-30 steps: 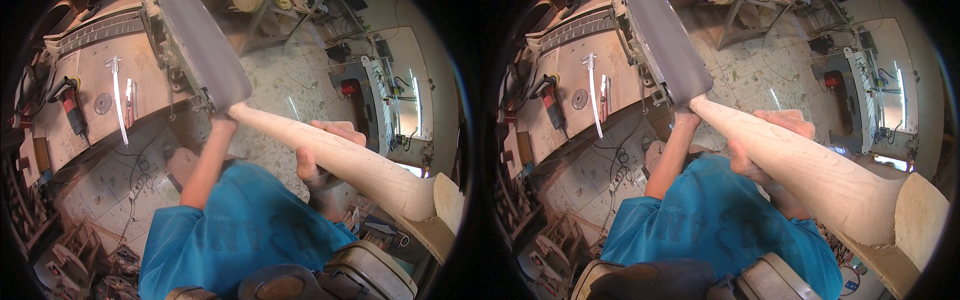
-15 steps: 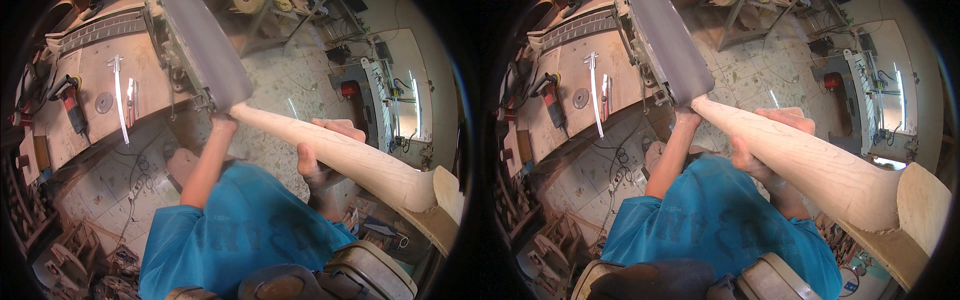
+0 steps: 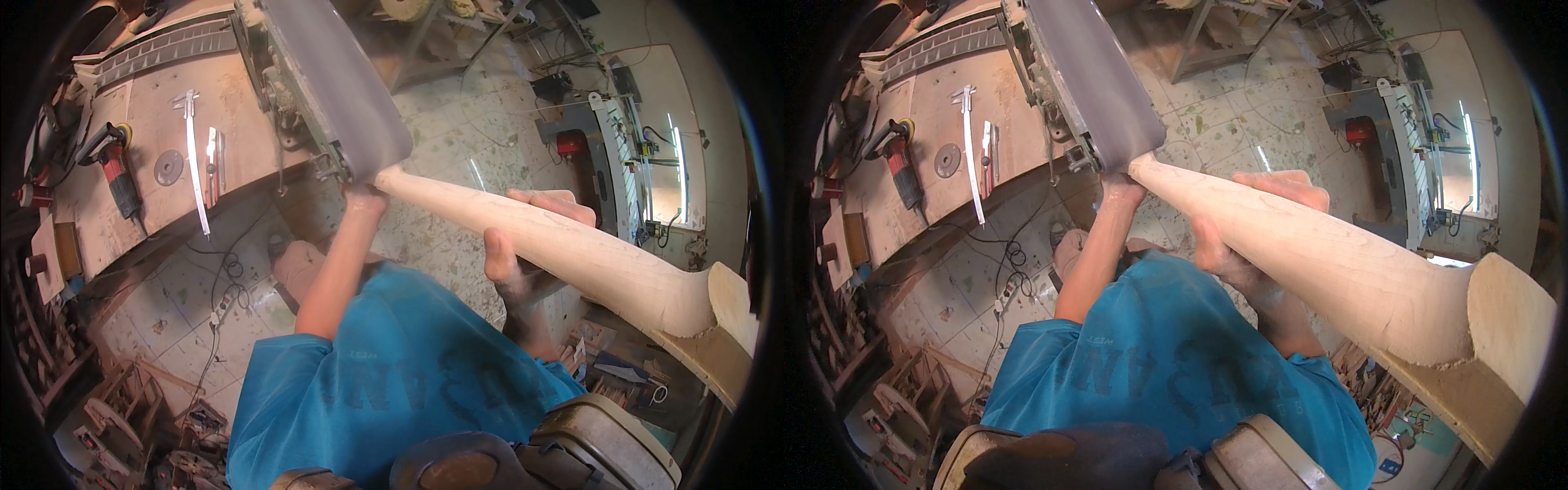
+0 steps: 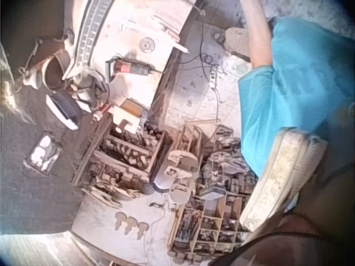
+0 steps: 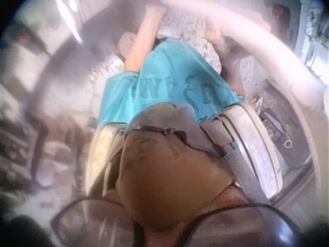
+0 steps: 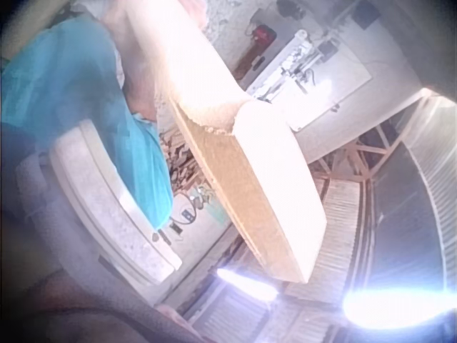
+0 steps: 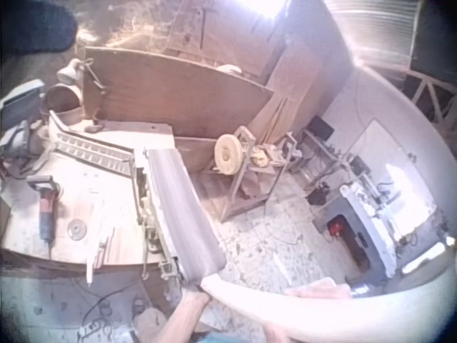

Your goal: The person shapes a wooden guitar neck by using a belt sander and checks the thickness with a caliper.

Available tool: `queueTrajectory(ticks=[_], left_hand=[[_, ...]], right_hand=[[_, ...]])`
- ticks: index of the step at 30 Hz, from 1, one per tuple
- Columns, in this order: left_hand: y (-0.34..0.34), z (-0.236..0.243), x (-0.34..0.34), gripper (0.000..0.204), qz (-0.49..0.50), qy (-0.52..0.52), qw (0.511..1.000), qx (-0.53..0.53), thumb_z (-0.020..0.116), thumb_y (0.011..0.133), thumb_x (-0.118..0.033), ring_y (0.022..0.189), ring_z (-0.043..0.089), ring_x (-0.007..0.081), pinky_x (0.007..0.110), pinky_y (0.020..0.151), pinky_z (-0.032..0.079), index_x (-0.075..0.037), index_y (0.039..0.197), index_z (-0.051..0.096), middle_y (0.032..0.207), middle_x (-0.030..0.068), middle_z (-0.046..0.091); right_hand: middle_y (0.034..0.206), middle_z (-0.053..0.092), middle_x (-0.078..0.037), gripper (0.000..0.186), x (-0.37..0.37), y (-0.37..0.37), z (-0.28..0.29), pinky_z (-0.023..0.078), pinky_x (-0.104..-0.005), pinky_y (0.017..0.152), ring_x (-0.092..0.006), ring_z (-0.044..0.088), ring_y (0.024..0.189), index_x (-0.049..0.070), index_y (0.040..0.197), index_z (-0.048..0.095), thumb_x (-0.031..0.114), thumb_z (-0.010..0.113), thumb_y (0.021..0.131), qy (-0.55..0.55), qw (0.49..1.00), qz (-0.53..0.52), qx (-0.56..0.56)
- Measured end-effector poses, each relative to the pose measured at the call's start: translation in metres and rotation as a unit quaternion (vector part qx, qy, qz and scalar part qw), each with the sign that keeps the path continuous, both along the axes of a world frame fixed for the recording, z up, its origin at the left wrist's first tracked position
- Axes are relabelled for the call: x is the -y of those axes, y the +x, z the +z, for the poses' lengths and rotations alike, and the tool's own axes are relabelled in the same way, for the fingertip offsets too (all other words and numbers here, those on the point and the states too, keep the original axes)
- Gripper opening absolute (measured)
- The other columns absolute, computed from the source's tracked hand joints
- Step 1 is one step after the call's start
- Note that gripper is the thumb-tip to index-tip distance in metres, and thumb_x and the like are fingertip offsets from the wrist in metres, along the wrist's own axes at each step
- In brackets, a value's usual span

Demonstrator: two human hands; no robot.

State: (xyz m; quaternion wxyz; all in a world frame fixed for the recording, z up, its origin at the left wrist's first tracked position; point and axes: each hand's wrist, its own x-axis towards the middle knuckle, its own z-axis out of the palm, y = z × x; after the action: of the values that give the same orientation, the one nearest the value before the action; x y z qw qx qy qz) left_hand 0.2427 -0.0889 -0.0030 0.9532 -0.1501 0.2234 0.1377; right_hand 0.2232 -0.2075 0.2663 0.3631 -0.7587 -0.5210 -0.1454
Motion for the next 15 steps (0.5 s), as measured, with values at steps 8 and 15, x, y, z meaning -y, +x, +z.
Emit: queueTrajectory(ticks=[8, 15], left_hand=[[0.004, -0.013, 0.002, 0.045, -0.011, -0.005, 1.000, -0.018, 0.036, 0.103, -0.041, 0.123, 0.054, 0.0271, 0.044, 0.103, 0.045, -0.015, 0.137, 0.050, 0.135, 0.0055, 0.057], [0.002, -0.015, 0.004, 0.045, 0.000, 0.013, 1.000, -0.001, 0.039, 0.102, -0.042, 0.123, 0.053, 0.0271, 0.044, 0.104, 0.046, -0.015, 0.137, 0.049, 0.136, 0.0057, 0.056]], right_hand=[[0.093, 0.062, -0.014, 0.054, 0.006, -0.009, 0.000, 0.048, -0.0312, 0.072, -0.0195, 0.057, 0.081, -0.001, 0.109, 0.047, 0.025, 0.079, 0.074, -0.002, 0.995, -0.096, -0.005], [0.091, 0.063, -0.014, 0.051, -0.002, -0.009, -0.011, 0.048, -0.0309, 0.073, -0.0190, 0.057, 0.080, -0.001, 0.108, 0.048, 0.024, 0.078, 0.074, 0.037, 0.994, -0.102, 0.006]])
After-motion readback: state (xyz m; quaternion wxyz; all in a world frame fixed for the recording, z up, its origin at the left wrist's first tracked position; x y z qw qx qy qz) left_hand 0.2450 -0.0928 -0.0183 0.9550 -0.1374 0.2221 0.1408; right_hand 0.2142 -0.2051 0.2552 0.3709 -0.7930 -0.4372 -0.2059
